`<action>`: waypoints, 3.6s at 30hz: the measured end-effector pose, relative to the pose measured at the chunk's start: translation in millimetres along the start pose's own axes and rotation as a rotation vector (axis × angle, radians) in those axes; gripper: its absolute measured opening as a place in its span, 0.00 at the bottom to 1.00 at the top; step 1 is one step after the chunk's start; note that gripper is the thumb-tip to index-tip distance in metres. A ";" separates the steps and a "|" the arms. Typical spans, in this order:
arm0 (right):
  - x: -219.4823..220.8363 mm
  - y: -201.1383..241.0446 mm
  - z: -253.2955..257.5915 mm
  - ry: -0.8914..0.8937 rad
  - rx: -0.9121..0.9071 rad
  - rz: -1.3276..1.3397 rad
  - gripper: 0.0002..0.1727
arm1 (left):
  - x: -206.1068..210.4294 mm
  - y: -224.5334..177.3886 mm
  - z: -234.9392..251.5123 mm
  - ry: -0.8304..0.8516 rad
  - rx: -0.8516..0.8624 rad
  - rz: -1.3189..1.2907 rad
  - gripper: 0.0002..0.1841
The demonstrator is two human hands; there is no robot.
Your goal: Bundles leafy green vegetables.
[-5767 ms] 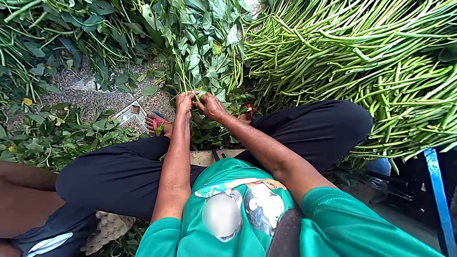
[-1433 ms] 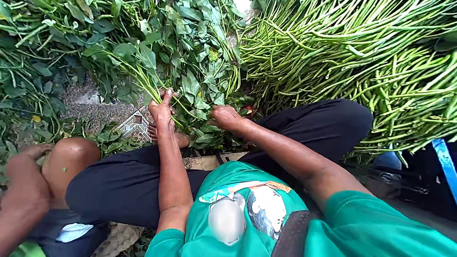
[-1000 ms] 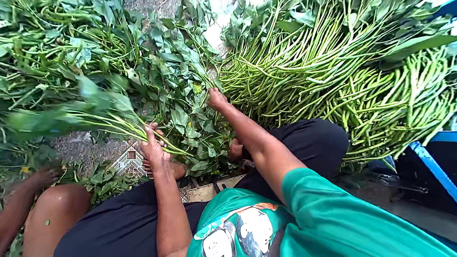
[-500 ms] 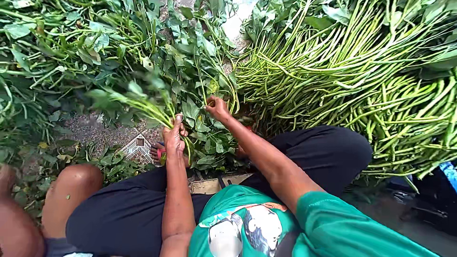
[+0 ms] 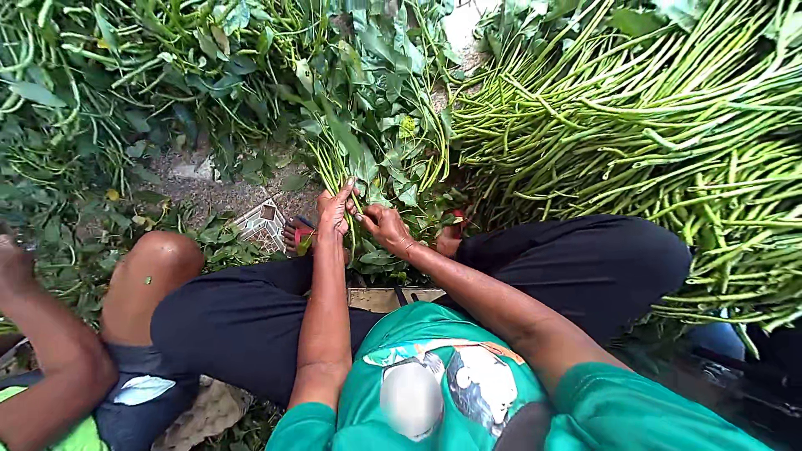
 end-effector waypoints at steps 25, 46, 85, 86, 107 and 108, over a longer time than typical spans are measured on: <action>-41.3 -3.8 0.2 0.291 -0.142 -0.485 0.26 | -20.2 -60.2 -4.4 -0.080 0.368 0.173 0.09; -113.2 -150.6 102.7 -0.322 0.591 0.668 0.46 | 7.3 -69.6 -24.8 -0.087 0.480 0.048 0.13; -21.3 28.9 27.7 0.104 -0.127 -0.079 0.19 | 1.4 -52.5 -14.3 0.036 0.243 0.227 0.10; -17.5 30.4 26.3 0.096 -0.116 -0.049 0.18 | 1.3 -53.0 -15.2 0.013 0.262 0.207 0.10; -101.2 -169.0 77.2 -0.382 0.913 0.475 0.40 | 1.6 -43.2 -13.0 0.041 0.152 -0.294 0.17; -102.9 -170.0 81.9 -0.412 0.903 0.465 0.37 | 0.3 -44.5 -11.1 0.003 0.217 -0.258 0.16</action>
Point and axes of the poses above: each hand's wrist, its own z-axis towards the middle knuckle, its own x-axis out of the palm, y = z × x, the point moved 6 cm from there along z, towards the middle knuckle, and after that the axes turned 7 degrees about -z, right-handed, at the moved point
